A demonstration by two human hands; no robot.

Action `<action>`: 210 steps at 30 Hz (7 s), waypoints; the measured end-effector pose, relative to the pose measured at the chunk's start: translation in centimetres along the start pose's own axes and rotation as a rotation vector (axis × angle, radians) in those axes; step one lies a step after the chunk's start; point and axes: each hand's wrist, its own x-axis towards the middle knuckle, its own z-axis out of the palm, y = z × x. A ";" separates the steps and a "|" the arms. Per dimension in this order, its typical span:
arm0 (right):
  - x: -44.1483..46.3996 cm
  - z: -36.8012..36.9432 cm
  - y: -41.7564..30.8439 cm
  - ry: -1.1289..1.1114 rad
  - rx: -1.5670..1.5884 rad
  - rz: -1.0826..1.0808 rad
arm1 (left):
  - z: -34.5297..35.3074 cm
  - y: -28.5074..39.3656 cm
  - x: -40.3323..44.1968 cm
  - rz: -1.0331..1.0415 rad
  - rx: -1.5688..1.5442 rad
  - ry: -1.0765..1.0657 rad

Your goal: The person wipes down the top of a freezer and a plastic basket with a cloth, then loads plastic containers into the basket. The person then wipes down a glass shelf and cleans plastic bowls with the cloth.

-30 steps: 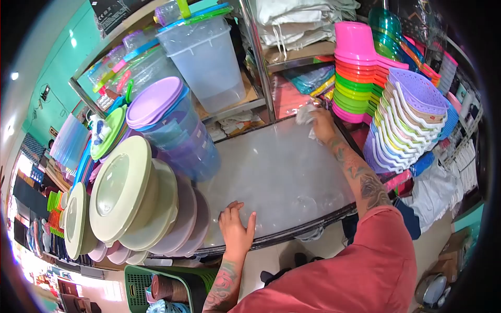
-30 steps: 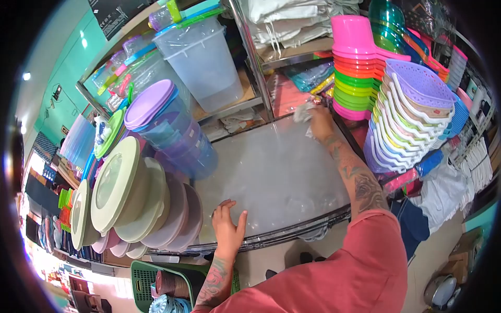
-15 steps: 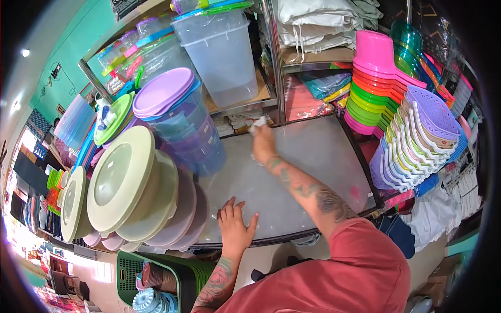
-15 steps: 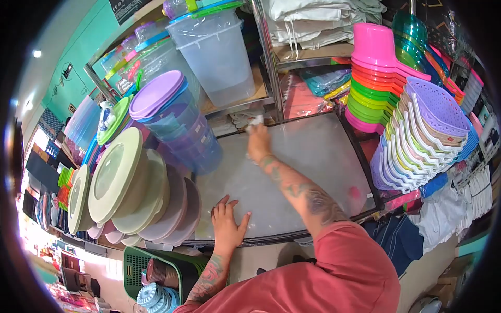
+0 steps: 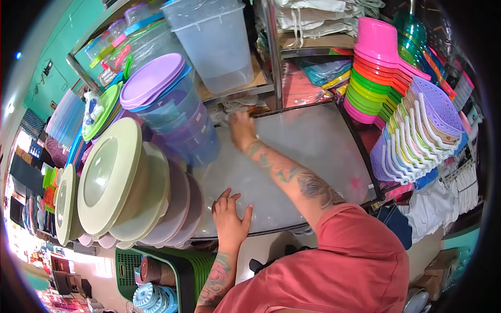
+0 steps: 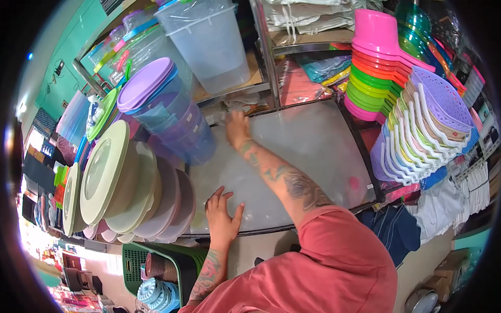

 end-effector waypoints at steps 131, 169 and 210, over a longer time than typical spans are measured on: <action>-1.3 2.6 1.2 -0.015 0.195 -0.198 | -1.6 -2.5 -1.7 0.090 -0.015 0.072; -5.4 -10.5 32.7 0.401 -0.159 0.271 | -1.3 -1.4 -1.8 0.051 0.062 0.095; -2.9 0.1 16.1 0.332 -0.072 -0.097 | -1.5 -1.3 -1.4 0.014 0.026 0.108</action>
